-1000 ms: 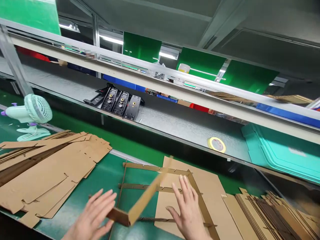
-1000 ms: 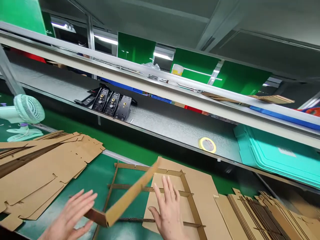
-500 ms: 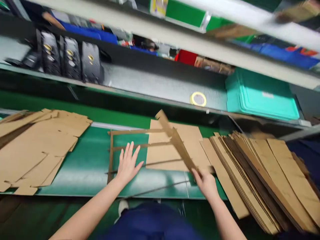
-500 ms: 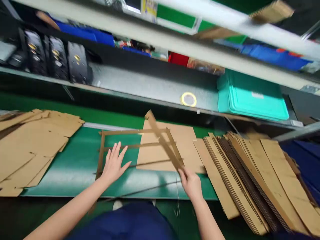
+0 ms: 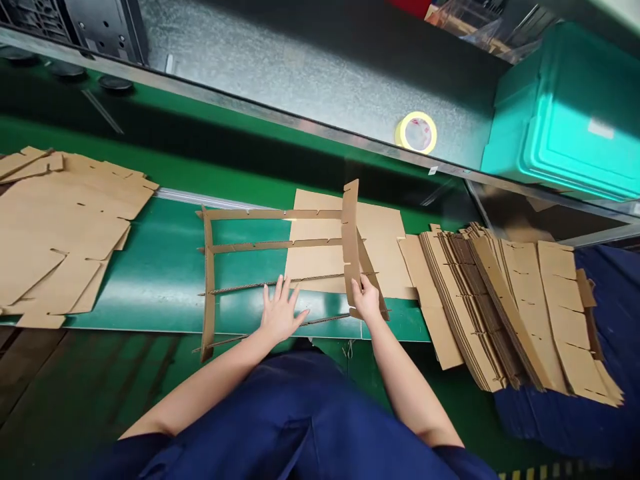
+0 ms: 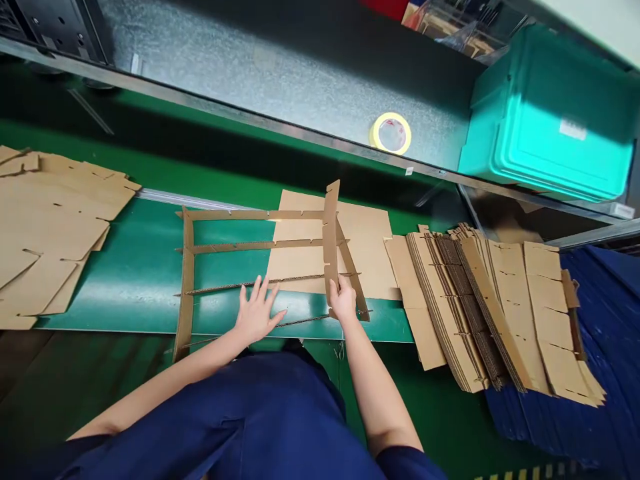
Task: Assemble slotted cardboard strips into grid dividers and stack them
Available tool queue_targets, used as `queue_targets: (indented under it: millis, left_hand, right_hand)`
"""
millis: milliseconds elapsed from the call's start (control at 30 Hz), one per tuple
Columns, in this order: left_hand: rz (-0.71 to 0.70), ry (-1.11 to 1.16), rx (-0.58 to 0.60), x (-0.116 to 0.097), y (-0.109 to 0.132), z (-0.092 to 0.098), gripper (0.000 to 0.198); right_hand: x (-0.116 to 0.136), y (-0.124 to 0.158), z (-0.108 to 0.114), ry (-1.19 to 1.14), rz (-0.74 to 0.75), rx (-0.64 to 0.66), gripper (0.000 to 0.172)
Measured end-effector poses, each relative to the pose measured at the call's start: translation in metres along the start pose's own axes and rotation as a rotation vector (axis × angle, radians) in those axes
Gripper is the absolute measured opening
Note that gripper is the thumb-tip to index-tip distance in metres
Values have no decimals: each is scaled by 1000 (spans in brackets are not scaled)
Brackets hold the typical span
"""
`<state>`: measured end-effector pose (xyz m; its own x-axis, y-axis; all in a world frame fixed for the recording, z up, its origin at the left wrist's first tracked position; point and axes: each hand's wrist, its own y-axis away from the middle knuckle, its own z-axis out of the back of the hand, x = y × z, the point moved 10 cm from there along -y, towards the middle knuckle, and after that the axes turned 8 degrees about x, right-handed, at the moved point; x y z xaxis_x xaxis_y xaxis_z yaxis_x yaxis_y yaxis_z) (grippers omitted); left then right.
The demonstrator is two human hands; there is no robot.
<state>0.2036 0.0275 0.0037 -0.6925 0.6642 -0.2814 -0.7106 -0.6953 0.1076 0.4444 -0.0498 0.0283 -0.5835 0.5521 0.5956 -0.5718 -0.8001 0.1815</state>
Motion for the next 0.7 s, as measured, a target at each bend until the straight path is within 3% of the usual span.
queue_targets:
  millis: [167,400,700]
  left_hand:
    - [30,-1,68,-5,2,-21,70]
    - [26,-8,62,-1,-1,-21,68]
    - [23,13,68,-3,0,-19,66]
  right_hand:
    - [2,-4,-18,77,7,101,44]
    - [-3,5,-22,155,12,137,43]
    - [-19,9,-40,164,12,36,51]
